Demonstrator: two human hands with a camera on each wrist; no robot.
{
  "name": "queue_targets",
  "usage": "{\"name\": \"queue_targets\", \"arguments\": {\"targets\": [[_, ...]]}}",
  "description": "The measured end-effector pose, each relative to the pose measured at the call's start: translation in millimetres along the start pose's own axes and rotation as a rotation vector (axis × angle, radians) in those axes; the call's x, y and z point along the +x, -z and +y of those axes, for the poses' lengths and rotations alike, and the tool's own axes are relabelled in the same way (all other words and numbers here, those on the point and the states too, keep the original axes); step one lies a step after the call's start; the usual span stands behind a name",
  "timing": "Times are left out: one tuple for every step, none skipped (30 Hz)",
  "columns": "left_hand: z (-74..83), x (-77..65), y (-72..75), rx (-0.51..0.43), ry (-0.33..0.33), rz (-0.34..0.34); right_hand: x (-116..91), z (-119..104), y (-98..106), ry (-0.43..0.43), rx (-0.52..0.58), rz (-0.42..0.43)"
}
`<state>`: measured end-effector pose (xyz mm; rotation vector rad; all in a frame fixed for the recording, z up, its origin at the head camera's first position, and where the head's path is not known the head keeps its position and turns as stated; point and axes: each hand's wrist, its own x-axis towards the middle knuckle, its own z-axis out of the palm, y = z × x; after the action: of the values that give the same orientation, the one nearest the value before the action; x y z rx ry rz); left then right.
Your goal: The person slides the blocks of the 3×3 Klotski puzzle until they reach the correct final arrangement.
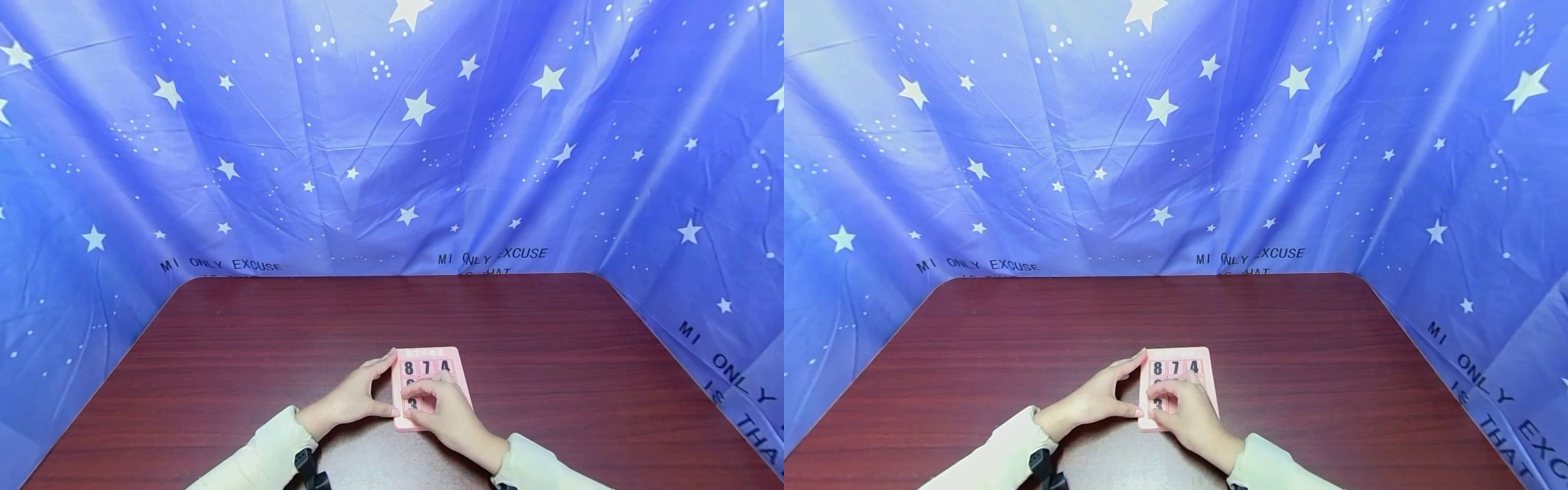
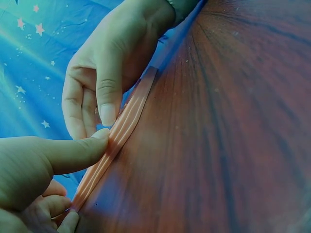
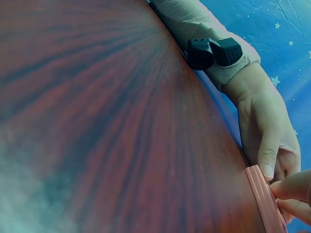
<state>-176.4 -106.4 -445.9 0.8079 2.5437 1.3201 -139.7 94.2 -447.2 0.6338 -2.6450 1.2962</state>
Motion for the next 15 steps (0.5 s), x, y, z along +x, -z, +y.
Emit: {"name": "queue_targets", "arguments": {"targets": [[0.2, 0.0, 0.2, 0.001, -0.004, 0.002, 0.2, -0.2, -0.8, 0.003, 0.001, 0.004], [0.2, -0.1, 0.4, 0.000, -0.006, 0.002, 0.5, -0.5, -1.4, 0.003, -0.002, 0.008], [0.0, -0.2, 0.5, 0.000, -0.009, 0.003, 0.6, -0.7, -2.1, 0.004, -0.004, 0.011], [0.2, -0.3, 0.7, 0.002, -0.014, 0.005, 0.6, -1.1, -2.7, 0.002, -0.003, 0.011], [0.2, -0.3, 0.9, 0.001, -0.018, 0.007, 0.7, -1.4, -3.2, 0.000, -0.002, 0.009], [0.2, -0.3, 1.1, 0.001, -0.020, 0.009, 0.8, -1.8, -3.6, -0.003, -0.003, 0.008], [0.2, -0.3, 1.2, 0.001, -0.022, 0.011, 0.8, -2.2, -4.0, -0.003, -0.007, 0.010], [0.1, -0.4, 1.2, 0.002, -0.022, 0.012, 0.9, -2.4, -4.2, -0.006, -0.011, 0.011], [0.0, -0.3, 1.2, 0.002, -0.023, 0.013, 1.0, -2.4, -4.5, -0.003, -0.015, 0.012], [-0.1, -0.1, 1.1, 0.002, -0.024, 0.013, 1.1, -2.4, -4.7, 0.005, -0.021, 0.015], [-0.6, 0.1, 0.9, 0.001, -0.023, 0.012, 1.3, -2.3, -4.8, 0.011, -0.025, 0.019], [-0.7, 0.3, 0.8, 0.000, -0.023, 0.012, 1.5, -2.4, -4.8, 0.014, -0.028, 0.021], [-0.7, 0.4, 0.7, -0.001, -0.023, 0.012, 1.8, -2.5, -4.9, 0.022, -0.031, 0.024], [-0.8, 0.5, 0.6, -0.003, -0.024, 0.012, 2.1, -2.5, -5.0, 0.022, -0.031, 0.026], [-0.9, 0.6, 0.6, -0.004, -0.025, 0.012, 2.3, -2.5, -5.1, 0.026, -0.032, 0.028]]}}
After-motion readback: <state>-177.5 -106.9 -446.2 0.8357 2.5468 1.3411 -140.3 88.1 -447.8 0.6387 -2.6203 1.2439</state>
